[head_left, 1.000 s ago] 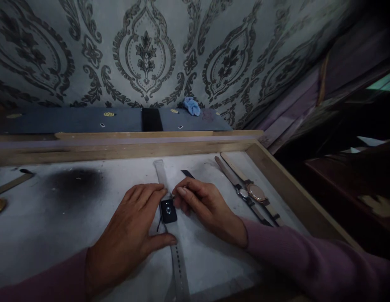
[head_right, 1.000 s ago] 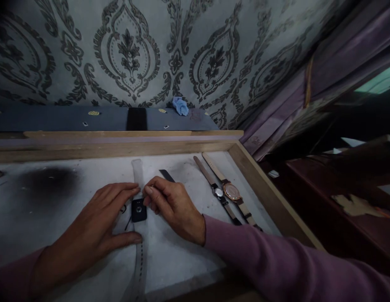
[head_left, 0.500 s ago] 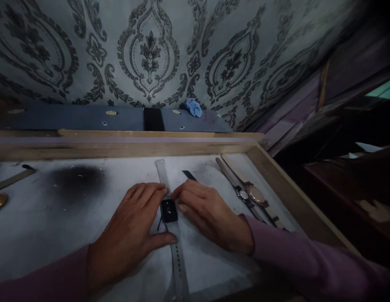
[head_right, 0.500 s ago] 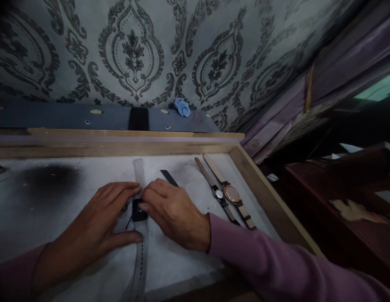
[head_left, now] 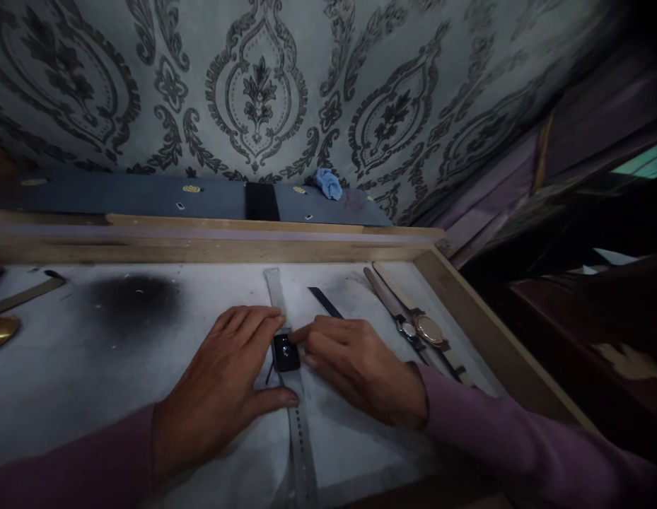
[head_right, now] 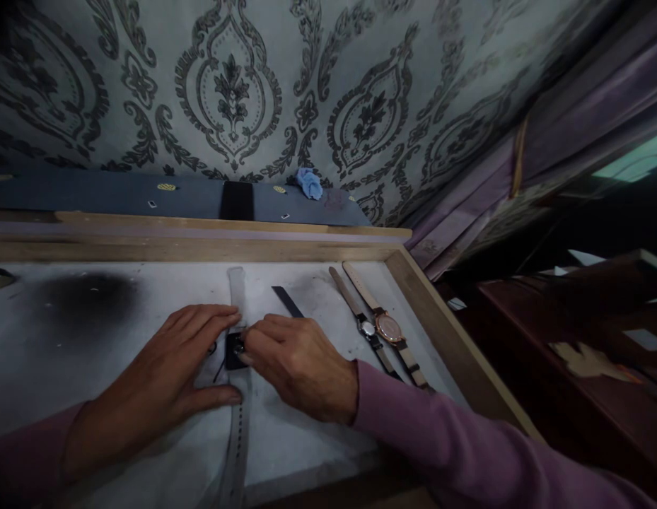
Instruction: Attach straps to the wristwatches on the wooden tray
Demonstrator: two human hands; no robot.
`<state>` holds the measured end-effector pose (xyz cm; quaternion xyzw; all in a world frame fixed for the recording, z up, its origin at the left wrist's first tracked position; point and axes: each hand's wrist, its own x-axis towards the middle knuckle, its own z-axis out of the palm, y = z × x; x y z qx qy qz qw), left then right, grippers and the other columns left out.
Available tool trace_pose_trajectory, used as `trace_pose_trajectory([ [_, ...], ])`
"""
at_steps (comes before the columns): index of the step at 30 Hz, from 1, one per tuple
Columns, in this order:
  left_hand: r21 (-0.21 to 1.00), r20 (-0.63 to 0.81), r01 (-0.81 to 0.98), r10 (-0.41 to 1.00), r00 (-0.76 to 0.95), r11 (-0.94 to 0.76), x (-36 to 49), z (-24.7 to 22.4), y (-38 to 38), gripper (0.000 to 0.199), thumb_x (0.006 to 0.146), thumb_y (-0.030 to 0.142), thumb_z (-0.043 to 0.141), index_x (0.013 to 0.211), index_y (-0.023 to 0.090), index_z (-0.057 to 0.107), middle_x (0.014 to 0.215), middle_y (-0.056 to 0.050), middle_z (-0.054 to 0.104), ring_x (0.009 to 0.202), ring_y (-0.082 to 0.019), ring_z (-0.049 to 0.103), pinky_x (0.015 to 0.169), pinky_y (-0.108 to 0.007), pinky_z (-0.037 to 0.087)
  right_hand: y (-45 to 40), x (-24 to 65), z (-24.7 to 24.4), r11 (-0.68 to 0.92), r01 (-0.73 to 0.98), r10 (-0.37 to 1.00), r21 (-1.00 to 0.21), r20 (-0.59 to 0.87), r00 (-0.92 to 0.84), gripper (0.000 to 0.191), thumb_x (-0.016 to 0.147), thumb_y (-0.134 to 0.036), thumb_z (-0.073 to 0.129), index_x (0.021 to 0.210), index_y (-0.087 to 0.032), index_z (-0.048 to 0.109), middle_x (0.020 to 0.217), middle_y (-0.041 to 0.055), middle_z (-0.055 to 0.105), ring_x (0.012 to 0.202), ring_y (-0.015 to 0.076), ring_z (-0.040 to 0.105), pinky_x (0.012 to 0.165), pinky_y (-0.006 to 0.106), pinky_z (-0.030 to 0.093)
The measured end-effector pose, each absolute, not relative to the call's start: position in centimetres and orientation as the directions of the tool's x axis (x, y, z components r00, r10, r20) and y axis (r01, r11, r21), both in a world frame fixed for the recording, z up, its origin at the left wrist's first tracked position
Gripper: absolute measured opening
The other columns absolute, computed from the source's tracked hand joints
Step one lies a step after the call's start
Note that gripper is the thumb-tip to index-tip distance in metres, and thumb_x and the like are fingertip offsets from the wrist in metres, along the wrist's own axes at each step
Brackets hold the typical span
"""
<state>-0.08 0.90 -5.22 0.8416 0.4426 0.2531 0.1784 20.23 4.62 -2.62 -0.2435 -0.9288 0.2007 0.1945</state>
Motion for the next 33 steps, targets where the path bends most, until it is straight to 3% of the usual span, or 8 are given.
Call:
trace_pose_trajectory([
  [6,0.505,0.228,0.673,0.836,0.5,-0.54,-0.1,-5.1,1.0,0.062,0.074,0.045,0.074,0.122,0.018,0.045,0.125,-0.011,0.056,0.114,-0.031,0.05,0.095,-0.051,0.043,5.0,19.3,-2.9,0.547,0.355,0.777,-0.758,0.301,-0.554,0.03,0.097,-0.028,0.041,0.071,-0.019,0.052,0.059,-0.0018,0.049,0.055,0.0112,0.049,0.054,0.025,0.042],
  [11,0.496,0.224,0.679,0.836,0.502,-0.541,-0.1,-5.1,1.0,0.063,0.073,0.044,0.075,0.123,0.019,0.045,0.125,-0.01,0.056,0.114,-0.03,0.049,0.096,-0.049,0.043,5.1,18.6,-3.7,0.262,0.223,0.871,-0.939,0.131,-0.473,0.029,0.096,-0.036,0.045,0.077,-0.017,0.055,0.058,-0.0009,0.06,0.051,0.0102,0.058,0.052,0.023,0.047],
  [16,0.512,0.229,0.675,0.842,0.489,-0.531,-0.1,-5.1,1.0,0.062,0.073,0.045,0.075,0.123,0.022,0.047,0.125,-0.009,0.056,0.115,-0.03,0.05,0.096,-0.05,0.042,5.3,18.4,-4.4,0.24,0.161,0.87,-0.957,0.138,-0.473,0.028,0.094,-0.038,0.049,0.079,-0.016,0.057,0.063,0.0002,0.062,0.056,0.0105,0.063,0.054,0.023,0.053],
  [33,0.508,0.221,0.675,0.839,0.497,-0.534,0.0,-5.1,1.0,0.058,0.072,0.043,0.076,0.117,0.021,0.048,0.124,-0.009,0.056,0.112,-0.031,0.051,0.094,-0.05,0.043,5.2,18.9,-4.5,0.34,0.227,0.852,-0.913,0.197,-0.485,0.017,0.091,-0.025,0.054,0.078,-0.016,0.06,0.062,-0.0001,0.064,0.056,0.0099,0.062,0.056,0.022,0.051],
])
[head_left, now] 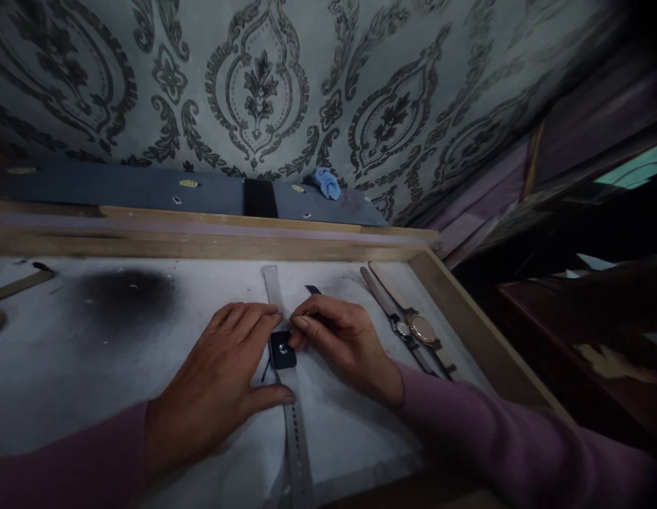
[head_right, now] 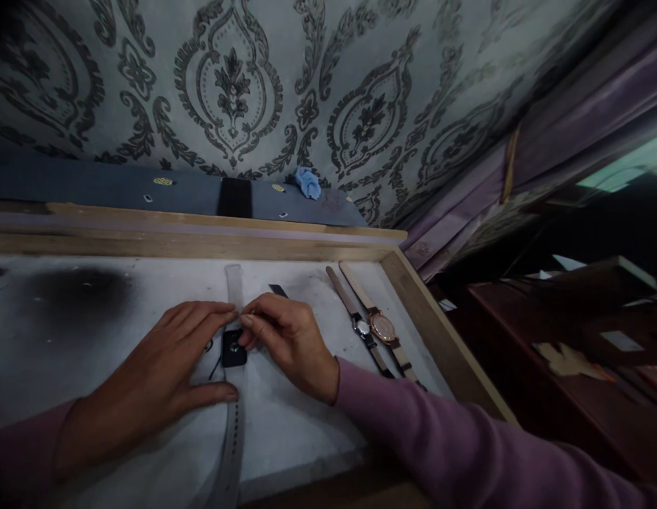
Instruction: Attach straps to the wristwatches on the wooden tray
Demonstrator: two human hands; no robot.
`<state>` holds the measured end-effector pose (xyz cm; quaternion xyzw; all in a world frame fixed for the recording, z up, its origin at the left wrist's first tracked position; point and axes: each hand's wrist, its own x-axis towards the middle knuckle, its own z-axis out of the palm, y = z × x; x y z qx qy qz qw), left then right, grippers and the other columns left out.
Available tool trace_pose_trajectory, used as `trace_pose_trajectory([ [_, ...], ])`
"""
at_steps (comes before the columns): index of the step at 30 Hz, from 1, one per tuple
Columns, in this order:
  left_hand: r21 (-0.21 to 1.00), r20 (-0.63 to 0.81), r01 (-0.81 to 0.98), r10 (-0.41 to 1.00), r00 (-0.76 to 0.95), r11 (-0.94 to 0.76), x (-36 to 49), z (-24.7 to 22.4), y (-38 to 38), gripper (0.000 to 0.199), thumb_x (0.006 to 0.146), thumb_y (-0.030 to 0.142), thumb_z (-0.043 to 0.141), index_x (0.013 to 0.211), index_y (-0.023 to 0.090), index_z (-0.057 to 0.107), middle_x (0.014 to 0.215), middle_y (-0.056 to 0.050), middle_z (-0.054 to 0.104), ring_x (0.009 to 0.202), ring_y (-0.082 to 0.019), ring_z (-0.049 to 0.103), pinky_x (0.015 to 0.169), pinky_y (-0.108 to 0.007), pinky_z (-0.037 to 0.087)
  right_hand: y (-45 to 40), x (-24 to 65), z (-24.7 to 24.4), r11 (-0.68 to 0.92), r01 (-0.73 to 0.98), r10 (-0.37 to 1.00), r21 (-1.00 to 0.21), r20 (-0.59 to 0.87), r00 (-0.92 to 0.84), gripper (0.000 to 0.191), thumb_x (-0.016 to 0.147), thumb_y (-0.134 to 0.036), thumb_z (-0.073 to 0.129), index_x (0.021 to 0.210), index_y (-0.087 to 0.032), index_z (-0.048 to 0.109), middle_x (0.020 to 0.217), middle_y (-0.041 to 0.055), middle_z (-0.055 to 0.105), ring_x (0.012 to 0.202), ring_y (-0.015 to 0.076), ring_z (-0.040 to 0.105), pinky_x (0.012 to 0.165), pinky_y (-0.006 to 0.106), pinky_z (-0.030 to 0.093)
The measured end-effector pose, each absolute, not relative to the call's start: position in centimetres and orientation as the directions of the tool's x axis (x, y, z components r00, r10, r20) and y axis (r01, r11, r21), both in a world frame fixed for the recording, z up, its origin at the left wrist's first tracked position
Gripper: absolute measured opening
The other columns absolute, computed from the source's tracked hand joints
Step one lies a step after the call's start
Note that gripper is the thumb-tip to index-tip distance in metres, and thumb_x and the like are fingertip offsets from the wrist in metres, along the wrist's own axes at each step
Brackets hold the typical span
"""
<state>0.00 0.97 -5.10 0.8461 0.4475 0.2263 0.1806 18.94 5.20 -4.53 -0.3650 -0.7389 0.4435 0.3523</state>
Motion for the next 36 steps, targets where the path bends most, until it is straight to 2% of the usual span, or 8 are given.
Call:
trace_pose_trajectory([
  [3,0.504,0.221,0.67,0.832,0.509,-0.544,0.0,-5.2,1.0,0.058,0.072,0.042,0.077,0.117,0.019,0.048,0.123,-0.009,0.056,0.111,-0.03,0.05,0.094,-0.049,0.043,5.0,19.2,-4.6,0.338,0.264,0.859,-0.903,0.182,-0.478,0.018,0.091,-0.025,0.055,0.077,-0.016,0.061,0.061,0.0004,0.065,0.054,0.0095,0.061,0.054,0.021,0.05],
  [9,0.489,0.219,0.685,0.836,0.503,-0.54,0.0,-5.1,0.9,0.063,0.07,0.041,0.079,0.118,0.017,0.047,0.124,-0.009,0.055,0.112,-0.029,0.049,0.096,-0.047,0.04,4.8,19.2,-5.3,0.292,0.227,0.893,-0.929,0.179,-0.413,0.02,0.093,-0.03,0.051,0.08,-0.016,0.056,0.06,0.0009,0.066,0.054,0.0106,0.064,0.054,0.021,0.052],
  [28,0.485,0.214,0.684,0.833,0.51,-0.544,0.0,-5.3,1.0,0.058,0.074,0.043,0.075,0.118,0.02,0.045,0.125,-0.009,0.055,0.114,-0.029,0.048,0.096,-0.047,0.04,4.6,18.9,-5.5,0.418,0.289,0.861,-0.861,0.274,-0.428,0.016,0.094,-0.024,0.048,0.082,-0.017,0.056,0.059,-0.0008,0.065,0.054,0.0096,0.064,0.054,0.019,0.05],
  [36,0.478,0.221,0.689,0.833,0.506,-0.545,0.0,-5.3,1.0,0.062,0.072,0.041,0.077,0.119,0.019,0.044,0.123,-0.009,0.055,0.112,-0.029,0.049,0.094,-0.047,0.041,4.6,19.0,-5.6,0.396,0.276,0.868,-0.876,0.26,-0.422,0.018,0.096,-0.026,0.045,0.083,-0.017,0.054,0.06,-0.0002,0.065,0.054,0.0101,0.064,0.055,0.02,0.051],
])
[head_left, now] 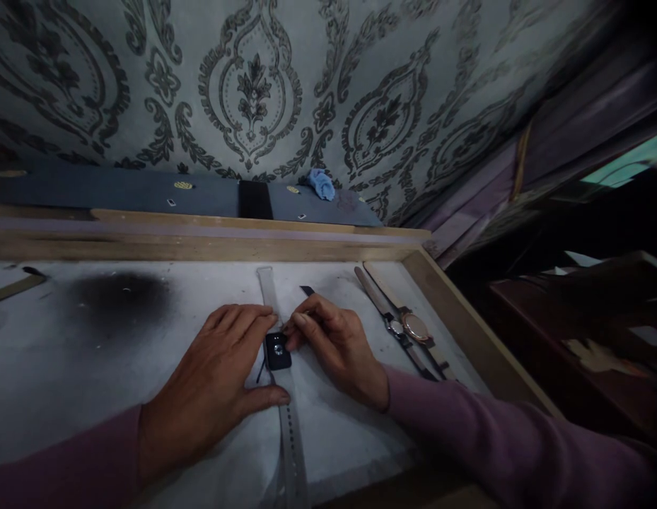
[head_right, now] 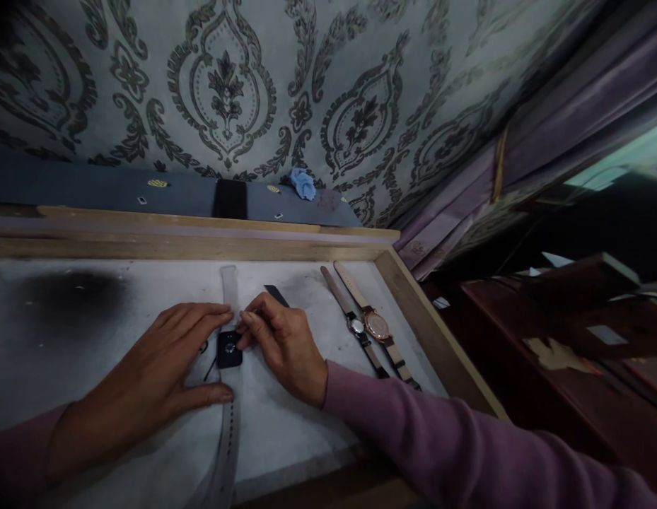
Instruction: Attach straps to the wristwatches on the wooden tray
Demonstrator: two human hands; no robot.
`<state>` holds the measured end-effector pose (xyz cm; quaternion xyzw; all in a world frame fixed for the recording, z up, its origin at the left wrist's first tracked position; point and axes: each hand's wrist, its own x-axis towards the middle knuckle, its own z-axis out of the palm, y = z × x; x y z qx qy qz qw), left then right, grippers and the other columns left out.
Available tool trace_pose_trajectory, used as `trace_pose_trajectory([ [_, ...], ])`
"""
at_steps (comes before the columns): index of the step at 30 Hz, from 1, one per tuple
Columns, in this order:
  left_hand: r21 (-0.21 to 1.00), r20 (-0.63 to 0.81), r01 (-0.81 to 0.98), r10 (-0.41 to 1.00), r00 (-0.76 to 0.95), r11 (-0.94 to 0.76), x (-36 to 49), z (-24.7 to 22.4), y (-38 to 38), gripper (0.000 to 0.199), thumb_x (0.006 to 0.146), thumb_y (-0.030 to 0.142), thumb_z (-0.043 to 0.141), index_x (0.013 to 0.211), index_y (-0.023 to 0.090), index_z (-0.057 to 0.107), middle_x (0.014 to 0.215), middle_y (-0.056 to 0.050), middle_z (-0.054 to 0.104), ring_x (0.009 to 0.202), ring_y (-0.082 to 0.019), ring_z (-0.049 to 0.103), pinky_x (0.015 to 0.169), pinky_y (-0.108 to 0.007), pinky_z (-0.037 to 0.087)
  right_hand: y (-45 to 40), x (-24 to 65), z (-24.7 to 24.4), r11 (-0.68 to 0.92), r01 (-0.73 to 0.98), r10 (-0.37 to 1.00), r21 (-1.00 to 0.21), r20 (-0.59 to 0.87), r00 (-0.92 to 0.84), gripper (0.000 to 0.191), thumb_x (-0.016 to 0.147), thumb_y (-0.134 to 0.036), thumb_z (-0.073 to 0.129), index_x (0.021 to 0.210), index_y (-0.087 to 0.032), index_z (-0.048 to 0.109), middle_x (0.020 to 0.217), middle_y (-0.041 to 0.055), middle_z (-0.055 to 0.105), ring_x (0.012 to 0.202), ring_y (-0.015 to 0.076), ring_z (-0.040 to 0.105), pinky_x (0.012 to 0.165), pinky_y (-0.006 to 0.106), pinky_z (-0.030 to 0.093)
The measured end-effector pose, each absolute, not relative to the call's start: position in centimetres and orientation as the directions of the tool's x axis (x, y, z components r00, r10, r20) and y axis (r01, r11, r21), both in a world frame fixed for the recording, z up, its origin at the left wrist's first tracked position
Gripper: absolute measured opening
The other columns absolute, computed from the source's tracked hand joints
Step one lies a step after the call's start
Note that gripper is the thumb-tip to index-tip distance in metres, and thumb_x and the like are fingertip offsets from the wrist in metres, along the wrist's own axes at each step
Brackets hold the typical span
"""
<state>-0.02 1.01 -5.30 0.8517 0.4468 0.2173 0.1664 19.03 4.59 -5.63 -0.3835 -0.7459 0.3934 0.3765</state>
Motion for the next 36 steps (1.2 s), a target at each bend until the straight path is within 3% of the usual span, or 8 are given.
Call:
trace_pose_trajectory([
  [20,0.499,0.247,0.669,0.83,0.5,-0.551,-0.1,-5.2,1.0,0.057,0.075,0.043,0.074,0.119,0.023,0.045,0.124,-0.009,0.056,0.111,-0.029,0.051,0.094,-0.049,0.042,4.5,18.7,-4.2,0.582,0.411,0.769,-0.702,0.311,-0.559,0.017,0.094,-0.021,0.048,0.078,-0.018,0.052,0.059,-0.0021,0.059,0.053,0.0091,0.058,0.054,0.02,0.044],
  [26,0.499,0.237,0.67,0.831,0.504,-0.549,-0.1,-5.0,1.0,0.057,0.074,0.043,0.074,0.119,0.021,0.047,0.125,-0.009,0.056,0.114,-0.03,0.05,0.096,-0.049,0.042,4.5,18.7,-4.7,0.496,0.372,0.816,-0.784,0.276,-0.508,0.017,0.095,-0.024,0.047,0.08,-0.018,0.052,0.057,-0.0023,0.061,0.053,0.0102,0.059,0.055,0.021,0.046],
  [31,0.499,0.214,0.682,0.839,0.501,-0.534,-0.1,-4.9,0.9,0.061,0.073,0.043,0.076,0.121,0.019,0.047,0.124,-0.01,0.057,0.115,-0.03,0.05,0.097,-0.047,0.042,4.6,18.7,-5.6,0.326,0.219,0.891,-0.92,0.221,-0.395,0.022,0.095,-0.032,0.046,0.081,-0.017,0.053,0.065,0.0,0.062,0.051,0.0094,0.061,0.052,0.021,0.049],
  [36,0.502,0.219,0.684,0.843,0.491,-0.529,0.0,-5.0,0.9,0.058,0.072,0.041,0.077,0.119,0.018,0.05,0.123,-0.009,0.057,0.114,-0.029,0.05,0.097,-0.046,0.042,4.6,18.6,-5.7,0.318,0.232,0.896,-0.919,0.211,-0.392,0.023,0.093,-0.034,0.05,0.08,-0.016,0.057,0.061,-0.001,0.061,0.051,0.0094,0.06,0.052,0.021,0.048],
])
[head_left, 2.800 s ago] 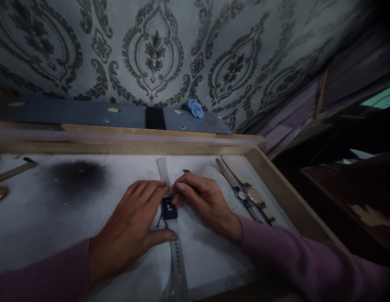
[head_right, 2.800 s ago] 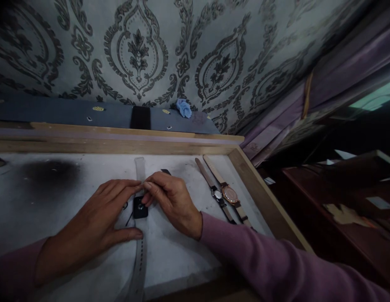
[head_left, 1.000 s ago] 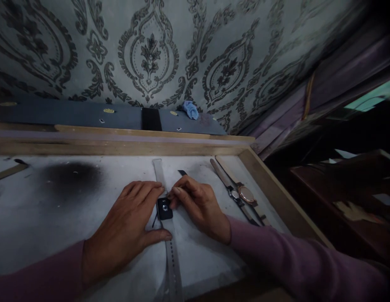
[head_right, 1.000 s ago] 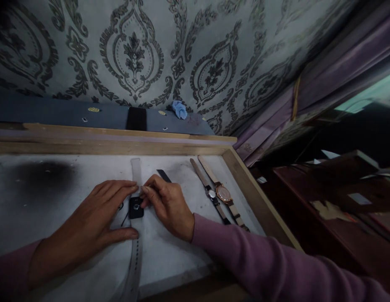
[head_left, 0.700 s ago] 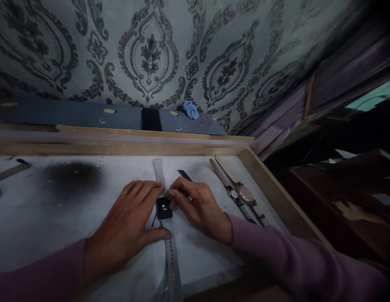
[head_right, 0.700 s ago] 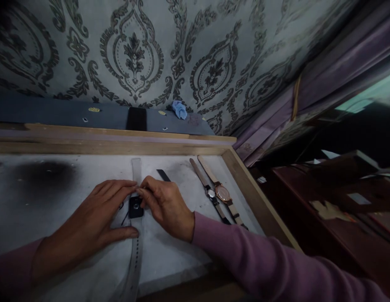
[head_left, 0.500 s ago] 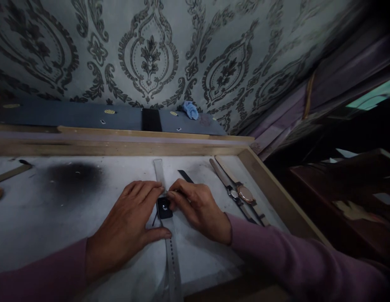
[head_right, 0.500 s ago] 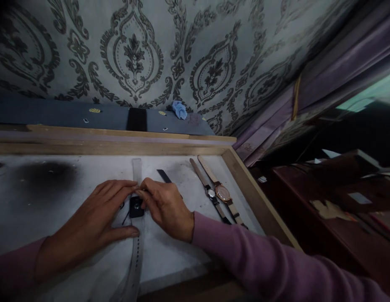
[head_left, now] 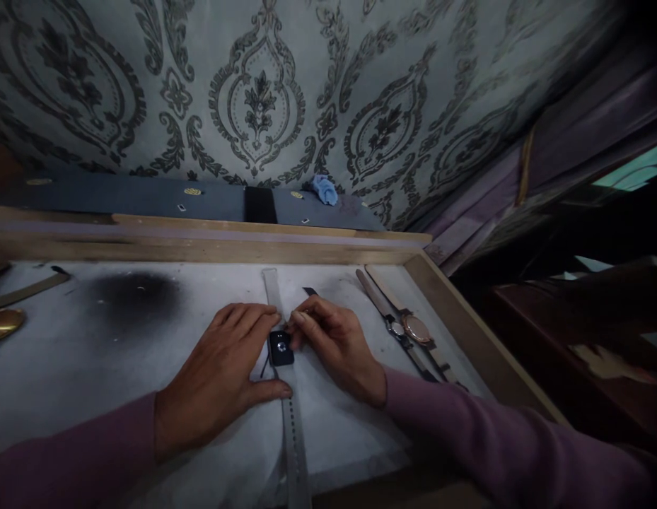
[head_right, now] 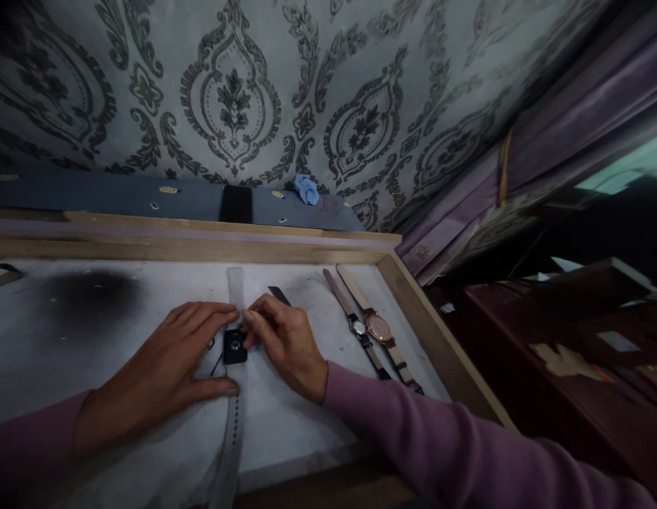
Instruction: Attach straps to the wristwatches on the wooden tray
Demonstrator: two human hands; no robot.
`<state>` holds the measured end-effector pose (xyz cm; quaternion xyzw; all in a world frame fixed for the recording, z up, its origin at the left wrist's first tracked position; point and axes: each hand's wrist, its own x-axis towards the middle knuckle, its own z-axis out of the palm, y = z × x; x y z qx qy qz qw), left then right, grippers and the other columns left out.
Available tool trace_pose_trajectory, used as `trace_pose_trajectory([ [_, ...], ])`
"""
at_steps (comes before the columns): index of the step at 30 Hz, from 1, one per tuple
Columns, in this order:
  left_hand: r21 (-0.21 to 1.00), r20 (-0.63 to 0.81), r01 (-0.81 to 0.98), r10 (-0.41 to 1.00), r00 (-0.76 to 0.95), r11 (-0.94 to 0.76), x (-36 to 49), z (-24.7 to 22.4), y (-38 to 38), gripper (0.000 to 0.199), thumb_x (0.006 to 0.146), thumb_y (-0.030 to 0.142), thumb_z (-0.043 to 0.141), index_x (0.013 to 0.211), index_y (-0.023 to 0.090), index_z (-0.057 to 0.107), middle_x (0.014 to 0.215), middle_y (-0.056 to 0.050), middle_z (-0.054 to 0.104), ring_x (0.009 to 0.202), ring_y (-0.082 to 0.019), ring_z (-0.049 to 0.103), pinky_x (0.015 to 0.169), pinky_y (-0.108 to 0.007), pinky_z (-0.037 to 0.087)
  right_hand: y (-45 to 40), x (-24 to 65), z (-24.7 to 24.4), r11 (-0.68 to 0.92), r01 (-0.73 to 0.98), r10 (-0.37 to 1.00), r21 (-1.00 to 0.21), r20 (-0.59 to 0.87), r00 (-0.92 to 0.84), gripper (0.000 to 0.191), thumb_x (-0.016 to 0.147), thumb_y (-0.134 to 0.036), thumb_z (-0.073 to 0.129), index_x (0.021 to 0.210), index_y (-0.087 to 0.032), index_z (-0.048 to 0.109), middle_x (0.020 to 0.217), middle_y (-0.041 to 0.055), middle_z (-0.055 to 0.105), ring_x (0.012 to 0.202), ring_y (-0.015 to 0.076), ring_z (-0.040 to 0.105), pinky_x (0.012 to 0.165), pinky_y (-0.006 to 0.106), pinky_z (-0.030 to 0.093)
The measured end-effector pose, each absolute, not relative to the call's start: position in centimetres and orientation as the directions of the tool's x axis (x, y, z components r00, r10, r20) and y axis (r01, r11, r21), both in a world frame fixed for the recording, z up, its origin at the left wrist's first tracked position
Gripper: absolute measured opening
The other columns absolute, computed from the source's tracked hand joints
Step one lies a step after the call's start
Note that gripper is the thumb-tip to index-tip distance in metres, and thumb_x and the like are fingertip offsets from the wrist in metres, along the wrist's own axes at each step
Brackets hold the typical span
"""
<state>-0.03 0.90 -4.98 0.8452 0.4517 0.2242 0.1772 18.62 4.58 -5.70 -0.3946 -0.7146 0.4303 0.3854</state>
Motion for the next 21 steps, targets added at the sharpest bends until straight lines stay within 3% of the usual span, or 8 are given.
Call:
trace_pose_trajectory([
  [21,0.51,0.225,0.676,0.841,0.493,-0.532,-0.06,-4.87,0.86,0.057,0.074,0.043,0.075,0.12,0.022,0.048,0.123,-0.008,0.057,0.114,-0.029,0.051,0.096,-0.047,0.042,4.7,18.58,-5.12,0.431,0.277,0.85,-0.859,0.284,-0.443,0.017,0.092,-0.024,0.049,0.079,-0.018,0.056,0.058,-0.0026,0.06,0.052,0.0092,0.059,0.053,0.021,0.047],
])
